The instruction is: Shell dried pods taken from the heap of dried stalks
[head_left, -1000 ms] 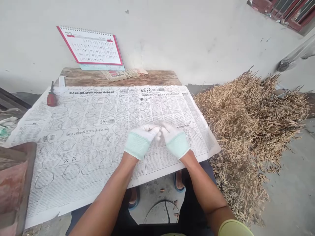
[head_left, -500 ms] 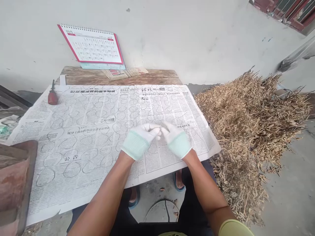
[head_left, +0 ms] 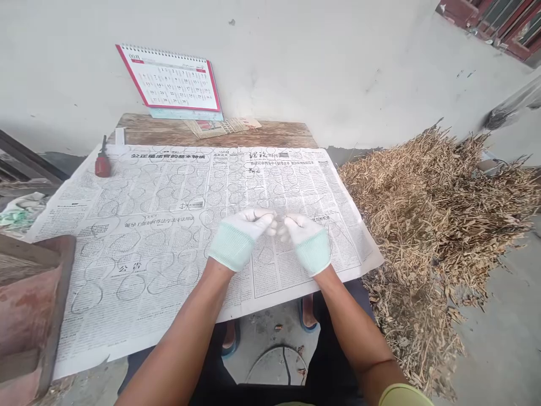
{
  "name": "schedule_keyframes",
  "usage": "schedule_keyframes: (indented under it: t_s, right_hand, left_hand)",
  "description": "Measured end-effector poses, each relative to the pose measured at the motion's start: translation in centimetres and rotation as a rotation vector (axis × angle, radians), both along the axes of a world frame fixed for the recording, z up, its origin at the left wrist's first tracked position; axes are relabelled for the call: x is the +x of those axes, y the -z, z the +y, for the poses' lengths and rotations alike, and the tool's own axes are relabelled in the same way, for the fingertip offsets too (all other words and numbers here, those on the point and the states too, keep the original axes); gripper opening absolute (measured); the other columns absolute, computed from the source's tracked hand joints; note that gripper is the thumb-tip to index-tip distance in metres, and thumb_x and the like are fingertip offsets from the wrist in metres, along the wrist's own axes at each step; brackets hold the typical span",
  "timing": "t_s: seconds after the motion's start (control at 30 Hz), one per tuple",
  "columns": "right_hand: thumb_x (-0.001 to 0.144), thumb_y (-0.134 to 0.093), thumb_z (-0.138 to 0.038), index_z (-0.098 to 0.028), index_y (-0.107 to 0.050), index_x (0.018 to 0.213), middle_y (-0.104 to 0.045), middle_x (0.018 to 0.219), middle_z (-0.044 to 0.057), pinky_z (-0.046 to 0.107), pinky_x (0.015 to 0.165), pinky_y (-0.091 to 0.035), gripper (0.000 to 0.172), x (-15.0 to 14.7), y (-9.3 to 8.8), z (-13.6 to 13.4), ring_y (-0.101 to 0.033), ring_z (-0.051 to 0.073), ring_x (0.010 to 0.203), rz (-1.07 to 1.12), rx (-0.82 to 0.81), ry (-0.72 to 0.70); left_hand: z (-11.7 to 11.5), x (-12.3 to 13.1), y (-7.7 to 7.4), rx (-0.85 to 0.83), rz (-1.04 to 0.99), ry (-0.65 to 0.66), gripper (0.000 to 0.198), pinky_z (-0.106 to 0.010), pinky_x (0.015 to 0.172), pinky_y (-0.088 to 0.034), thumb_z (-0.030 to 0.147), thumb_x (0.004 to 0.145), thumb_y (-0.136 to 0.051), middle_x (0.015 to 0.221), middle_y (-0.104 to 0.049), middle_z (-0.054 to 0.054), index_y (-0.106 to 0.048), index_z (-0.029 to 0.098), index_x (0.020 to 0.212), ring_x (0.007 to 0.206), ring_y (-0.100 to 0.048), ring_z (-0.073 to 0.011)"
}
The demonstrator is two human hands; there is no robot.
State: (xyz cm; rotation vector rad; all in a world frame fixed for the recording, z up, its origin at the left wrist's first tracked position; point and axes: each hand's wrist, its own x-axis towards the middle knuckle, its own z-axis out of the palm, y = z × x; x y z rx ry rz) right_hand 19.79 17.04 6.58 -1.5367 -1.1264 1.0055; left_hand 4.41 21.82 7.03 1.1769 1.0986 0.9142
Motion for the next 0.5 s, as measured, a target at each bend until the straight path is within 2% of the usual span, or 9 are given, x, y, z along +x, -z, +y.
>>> schedule_keyframes:
  t_s: [0.13, 0.23, 0.4, 0.5]
  right_hand:
    - [0.101, -0.059, -0.037, -0.021, -0.08, 0.097, -0.078, 0.086, 0.003, 0.027, 0.07, -0.058, 0.026, 0.1, 0.4, -0.3, -0.072, 0.014, 0.074, 0.025, 0.077, -0.05]
    - [0.101, -0.058, -0.037, -0.021, -0.077, 0.09, -0.075, 0.08, 0.001, 0.027, 0.068, -0.057, 0.028, 0.4, 0.1, -0.5, -0.07, 0.014, 0.072, -0.054, 0.077, -0.082]
    - [0.104, -0.053, -0.033, -0.022, -0.076, 0.095, -0.076, 0.082, 0.0, 0.027, 0.07, -0.054, 0.027, 0.7, -0.5, -0.4, -0.07, 0.014, 0.074, -0.233, 0.038, -0.132]
    - [0.104, -0.052, -0.032, -0.022, -0.074, 0.09, -0.074, 0.079, 0.0, 0.028, 0.068, -0.05, 0.028, 0.7, -0.7, -0.2, -0.069, 0.015, 0.073, -0.335, 0.026, -0.094]
  left_hand:
    - [-0.2, -0.1, 0.0, 0.009, -0.037, 0.113, 0.029, -0.045, 0.094, -0.058, 0.046, 0.075, -0.083, 0.084, -0.08, -0.007, -0.081, 0.02, 0.087, 0.086, -0.075, -0.0247]
    - [-0.4, -0.3, -0.3, -0.018, -0.032, 0.174, 0.025, -0.045, 0.089, -0.059, 0.042, 0.074, -0.084, 0.08, -0.08, -0.007, -0.082, 0.021, 0.088, 0.088, -0.075, -0.0272]
    - [-0.2, -0.7, -0.2, -0.039, 0.003, 0.129, 0.023, -0.045, 0.081, -0.061, 0.038, 0.072, -0.086, 0.073, -0.079, -0.007, -0.083, 0.024, 0.09, 0.085, -0.077, -0.0297]
    - [0.1, -0.8, 0.2, -0.025, 0.014, 0.118, 0.03, -0.047, 0.086, -0.061, 0.041, 0.07, -0.088, 0.074, -0.08, -0.007, -0.083, 0.023, 0.092, 0.083, -0.077, -0.0295]
